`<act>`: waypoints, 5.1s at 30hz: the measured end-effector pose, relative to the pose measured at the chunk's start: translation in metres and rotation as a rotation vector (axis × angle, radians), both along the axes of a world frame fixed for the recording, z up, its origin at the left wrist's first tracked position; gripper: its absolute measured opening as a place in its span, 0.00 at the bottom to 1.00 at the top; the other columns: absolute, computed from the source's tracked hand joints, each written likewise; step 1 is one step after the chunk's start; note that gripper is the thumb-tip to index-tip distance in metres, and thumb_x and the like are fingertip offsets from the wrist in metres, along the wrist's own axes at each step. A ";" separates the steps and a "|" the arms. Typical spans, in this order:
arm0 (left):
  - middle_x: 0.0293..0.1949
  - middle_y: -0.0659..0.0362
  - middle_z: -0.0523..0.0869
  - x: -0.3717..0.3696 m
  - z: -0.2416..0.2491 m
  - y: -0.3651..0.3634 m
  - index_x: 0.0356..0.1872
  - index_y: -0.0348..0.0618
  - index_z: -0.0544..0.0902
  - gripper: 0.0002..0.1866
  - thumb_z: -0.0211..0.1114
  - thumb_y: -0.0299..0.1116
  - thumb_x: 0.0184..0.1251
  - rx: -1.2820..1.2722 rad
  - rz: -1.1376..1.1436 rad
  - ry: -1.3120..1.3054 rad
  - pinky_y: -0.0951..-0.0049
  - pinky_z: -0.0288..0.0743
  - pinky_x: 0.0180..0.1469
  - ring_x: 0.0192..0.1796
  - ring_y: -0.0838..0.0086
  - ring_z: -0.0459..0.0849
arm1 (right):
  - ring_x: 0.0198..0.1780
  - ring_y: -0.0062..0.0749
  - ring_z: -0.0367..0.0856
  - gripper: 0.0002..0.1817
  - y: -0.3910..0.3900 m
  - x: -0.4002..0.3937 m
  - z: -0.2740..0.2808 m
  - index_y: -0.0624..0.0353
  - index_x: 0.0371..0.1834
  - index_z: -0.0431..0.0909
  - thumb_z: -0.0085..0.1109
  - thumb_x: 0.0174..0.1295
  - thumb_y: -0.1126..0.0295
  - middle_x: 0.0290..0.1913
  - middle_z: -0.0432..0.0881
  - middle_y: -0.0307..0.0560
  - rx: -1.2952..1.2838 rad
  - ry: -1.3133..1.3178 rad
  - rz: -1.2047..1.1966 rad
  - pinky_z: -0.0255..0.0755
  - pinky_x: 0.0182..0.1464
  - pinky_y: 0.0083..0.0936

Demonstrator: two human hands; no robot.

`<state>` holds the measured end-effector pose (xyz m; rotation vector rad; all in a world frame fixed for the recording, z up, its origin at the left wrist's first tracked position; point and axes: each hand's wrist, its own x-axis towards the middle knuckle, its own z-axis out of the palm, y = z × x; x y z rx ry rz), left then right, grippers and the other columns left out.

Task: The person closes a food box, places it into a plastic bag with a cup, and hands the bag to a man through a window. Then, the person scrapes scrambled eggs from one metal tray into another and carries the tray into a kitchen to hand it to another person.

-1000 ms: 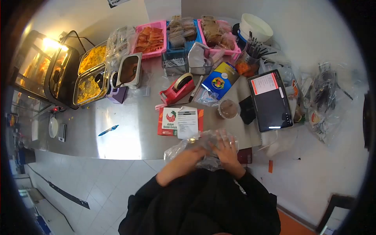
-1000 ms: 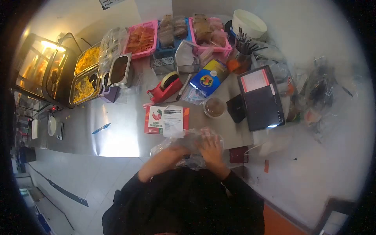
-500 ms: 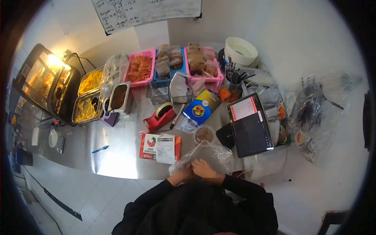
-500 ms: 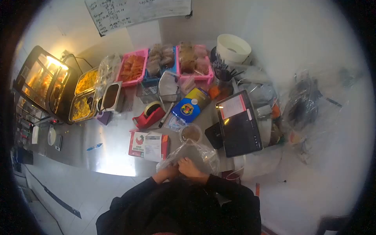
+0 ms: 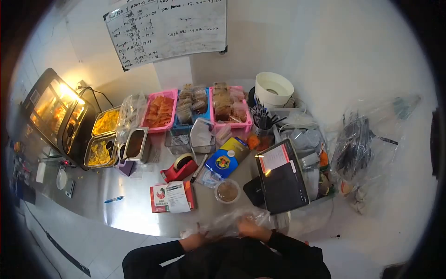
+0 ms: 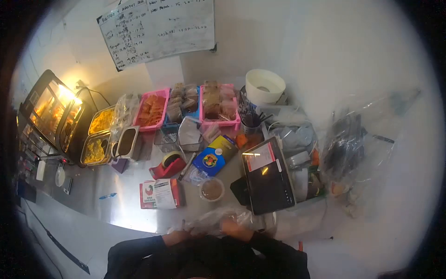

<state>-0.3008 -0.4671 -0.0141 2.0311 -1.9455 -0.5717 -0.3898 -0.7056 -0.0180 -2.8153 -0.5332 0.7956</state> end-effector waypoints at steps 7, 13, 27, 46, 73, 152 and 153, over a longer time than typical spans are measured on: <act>0.63 0.54 0.45 0.013 -0.007 -0.034 0.58 0.80 0.45 0.42 0.58 0.29 0.48 0.712 0.303 0.020 0.24 0.50 0.40 0.57 0.49 0.61 | 0.39 0.35 0.73 0.23 -0.121 0.101 0.202 0.61 0.49 0.66 0.56 0.46 0.72 0.41 0.73 0.51 0.962 -0.844 -0.802 0.66 0.41 0.26; 0.63 0.54 0.39 0.020 -0.032 -0.043 0.58 0.80 0.46 0.47 0.66 0.31 0.40 0.529 0.346 0.133 0.26 0.54 0.40 0.61 0.49 0.49 | 0.37 0.39 0.74 0.30 -0.291 0.208 0.102 0.65 0.44 0.69 0.67 0.36 0.65 0.38 0.75 0.54 0.800 -1.148 -1.477 0.67 0.40 0.25; 0.58 0.60 0.58 0.045 -0.139 -0.024 0.57 0.64 0.58 0.36 0.65 0.41 0.43 0.500 0.314 0.317 0.34 0.57 0.43 0.56 0.53 0.62 | 0.35 0.37 0.72 0.13 0.062 0.062 0.165 0.62 0.34 0.69 0.50 0.40 0.75 0.30 0.72 0.48 0.950 -0.347 -0.022 0.68 0.37 0.26; 0.30 0.53 0.79 0.011 0.009 -0.013 0.23 0.42 0.80 0.07 0.58 0.32 0.43 0.327 0.502 -0.030 0.64 0.72 0.31 0.34 0.63 0.79 | 0.33 0.37 0.72 0.04 -0.025 0.384 0.082 0.56 0.22 0.71 0.47 0.40 0.74 0.26 0.71 0.45 -0.057 -1.050 0.169 0.64 0.37 0.31; 0.49 0.52 0.67 0.164 0.084 0.050 0.47 0.45 0.67 0.28 0.64 0.32 0.38 -0.055 0.363 0.537 0.63 0.65 0.47 0.51 0.60 0.67 | 0.31 0.33 0.74 0.06 0.092 0.057 0.109 0.56 0.24 0.75 0.52 0.40 0.72 0.29 0.74 0.43 0.262 -0.409 0.161 0.67 0.33 0.27; 0.39 0.50 0.75 0.138 0.209 0.023 0.32 0.38 0.74 0.10 0.57 0.20 0.45 -0.588 0.381 0.137 0.69 0.65 0.45 0.43 0.59 0.73 | 0.37 0.44 0.73 0.27 0.071 0.090 0.270 0.59 0.54 0.59 0.53 0.49 0.65 0.33 0.75 0.51 0.495 -1.035 -0.606 0.66 0.39 0.32; 0.38 0.49 0.75 0.139 0.218 0.023 0.32 0.38 0.73 0.10 0.57 0.19 0.44 -0.568 0.395 0.089 0.69 0.65 0.45 0.43 0.59 0.73 | 0.38 0.44 0.73 0.22 0.039 0.070 0.264 0.59 0.49 0.65 0.53 0.49 0.67 0.35 0.75 0.52 0.426 -1.150 -0.702 0.66 0.39 0.32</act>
